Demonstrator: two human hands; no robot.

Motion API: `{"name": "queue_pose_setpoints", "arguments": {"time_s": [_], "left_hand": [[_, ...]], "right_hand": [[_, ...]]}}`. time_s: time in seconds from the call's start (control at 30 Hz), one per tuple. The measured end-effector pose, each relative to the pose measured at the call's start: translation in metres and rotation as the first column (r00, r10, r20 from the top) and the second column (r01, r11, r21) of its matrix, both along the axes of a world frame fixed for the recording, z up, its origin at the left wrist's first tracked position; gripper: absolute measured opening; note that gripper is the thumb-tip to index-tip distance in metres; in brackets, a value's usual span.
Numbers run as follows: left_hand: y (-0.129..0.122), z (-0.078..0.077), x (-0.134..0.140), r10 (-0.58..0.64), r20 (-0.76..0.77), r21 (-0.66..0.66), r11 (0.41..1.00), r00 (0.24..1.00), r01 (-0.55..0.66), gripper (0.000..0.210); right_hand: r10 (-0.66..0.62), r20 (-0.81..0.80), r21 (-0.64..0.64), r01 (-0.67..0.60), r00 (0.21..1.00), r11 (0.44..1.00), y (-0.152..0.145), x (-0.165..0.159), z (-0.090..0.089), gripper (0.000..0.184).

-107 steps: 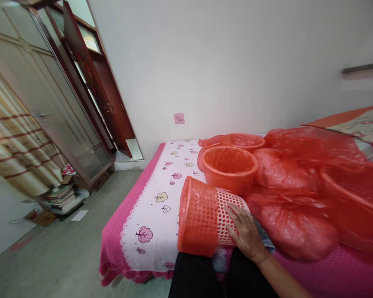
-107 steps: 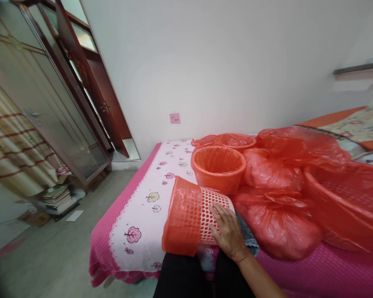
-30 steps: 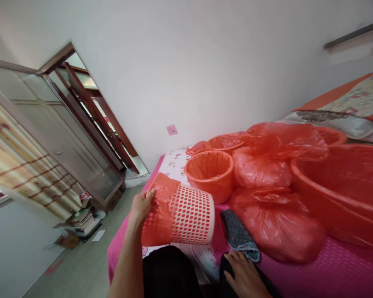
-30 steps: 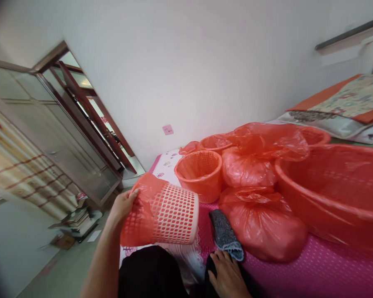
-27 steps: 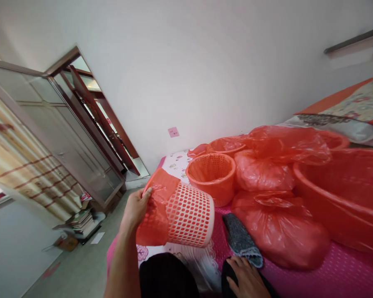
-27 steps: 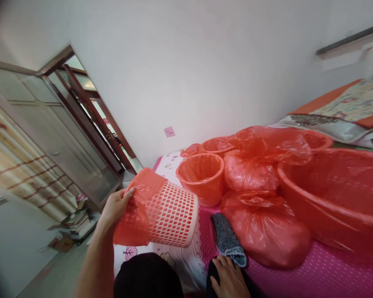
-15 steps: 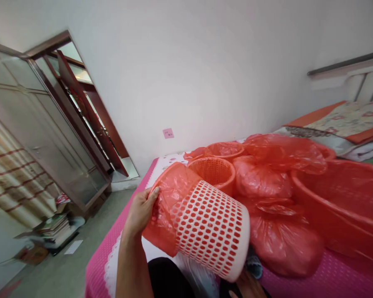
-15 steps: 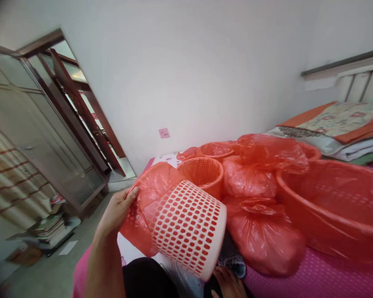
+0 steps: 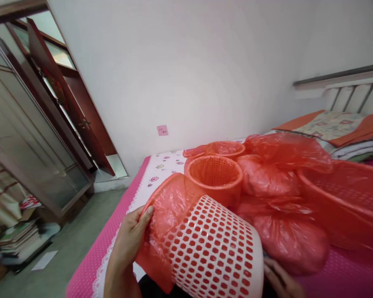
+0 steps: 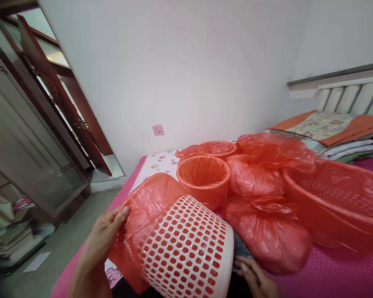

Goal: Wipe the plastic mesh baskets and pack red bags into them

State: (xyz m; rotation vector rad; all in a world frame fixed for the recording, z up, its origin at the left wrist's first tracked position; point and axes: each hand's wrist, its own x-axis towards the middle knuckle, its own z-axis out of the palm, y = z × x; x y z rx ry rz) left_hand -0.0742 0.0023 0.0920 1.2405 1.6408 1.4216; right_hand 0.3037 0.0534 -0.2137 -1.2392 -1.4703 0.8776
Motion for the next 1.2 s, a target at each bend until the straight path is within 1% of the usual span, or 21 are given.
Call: {"name": "queue_pose_setpoints", "arguments": {"time_s": [0.07,0.1,0.17,0.2,0.23,0.27,0.3,0.37,0.43,0.47,0.5,0.53,0.6,0.7,0.77,0.83,0.93,1.03,1.2], "left_hand": [[-0.003,-0.009,-0.011,0.032,-0.018,-0.002,0.999,0.999,-0.032,0.059],[-0.003,-0.013,-0.015,0.053,-0.032,-0.003,0.999,0.998,-0.054,0.060],[-0.001,-0.022,-0.018,0.105,-0.051,-0.008,0.994,0.993,-0.106,0.059],[0.001,-0.025,-0.018,0.138,-0.051,-0.016,0.990,0.989,-0.139,0.059],[0.003,-0.028,-0.017,0.172,-0.044,-0.026,0.984,0.984,-0.174,0.058],[0.006,-0.031,-0.014,0.205,-0.032,-0.032,0.978,0.978,-0.206,0.056],[0.009,-0.034,-0.011,0.236,-0.024,-0.026,0.971,0.972,-0.236,0.054],[0.016,-0.037,-0.004,0.282,-0.028,0.015,0.959,0.959,-0.282,0.050],[0.021,-0.041,0.001,0.303,-0.052,0.065,0.952,0.952,-0.299,0.047],[0.022,-0.042,0.002,0.306,-0.063,0.075,0.951,0.950,-0.301,0.046],[0.023,-0.044,0.002,0.304,-0.074,0.077,0.951,0.950,-0.298,0.046],[0.023,-0.045,0.001,0.301,-0.088,0.078,0.953,0.950,-0.294,0.045],[0.021,-0.049,-0.002,0.305,-0.136,0.093,0.951,0.943,-0.294,0.043],[0.019,-0.056,-0.008,0.318,-0.264,0.121,0.947,0.910,-0.296,0.039],[0.020,-0.063,-0.010,0.287,-0.321,0.106,0.958,0.903,-0.267,0.039],[0.023,-0.070,-0.010,0.239,-0.331,0.071,0.971,0.913,-0.229,0.038],[0.027,-0.077,-0.011,0.206,-0.320,0.032,0.978,0.925,-0.207,0.039],[0.029,-0.078,-0.012,0.191,-0.302,0.017,0.981,0.934,-0.195,0.039],[0.027,-0.075,-0.013,0.120,-0.282,-0.027,0.991,0.952,-0.133,0.037]], "right_hand": [[-0.070,-0.111,-0.057,0.064,0.991,0.996,0.005,-0.010,0.033,0.049],[-0.112,-0.127,-0.049,0.107,0.985,0.993,0.008,-0.016,0.051,0.051],[-0.224,-0.094,0.047,0.229,0.970,0.972,0.012,-0.030,0.089,0.050],[-0.280,-0.078,0.126,0.288,0.957,0.949,0.012,-0.039,0.109,0.048],[-0.310,-0.063,0.204,0.316,0.949,0.927,0.012,-0.049,0.129,0.045],[-0.298,-0.052,0.264,0.301,0.953,0.917,0.010,-0.061,0.148,0.040],[-0.254,-0.054,0.318,0.258,0.966,0.913,0.007,-0.074,0.166,0.035],[-0.090,-0.028,0.382,0.094,0.996,0.919,0.001,-0.102,0.198,0.027],[0.121,0.035,0.372,-0.125,0.992,0.920,-0.005,-0.132,0.220,0.025],[0.204,0.052,0.354,-0.209,0.978,0.912,-0.006,-0.147,0.227,0.025],[0.263,0.065,0.327,-0.269,0.963,0.906,-0.007,-0.161,0.231,0.026],[0.296,0.067,0.293,-0.303,0.953,0.907,-0.007,-0.173,0.234,0.027],[0.329,0.038,0.209,-0.330,0.943,0.921,-0.007,-0.194,0.233,0.030],[0.374,-0.072,0.100,-0.367,0.925,0.925,-0.006,-0.216,0.224,0.024],[0.386,-0.131,0.058,-0.382,0.913,0.922,-0.005,-0.225,0.215,0.024],[0.363,-0.170,0.027,-0.364,0.916,0.931,-0.004,-0.228,0.205,0.029],[0.348,-0.258,-0.049,-0.371,0.902,0.927,0.000,-0.226,0.189,0.024],[0.359,-0.327,-0.110,-0.412,0.874,0.904,0.002,-0.222,0.177,0.021],[0.359,-0.375,-0.128,-0.431,0.855,0.893,0.004,-0.219,0.166,0.017]]}}
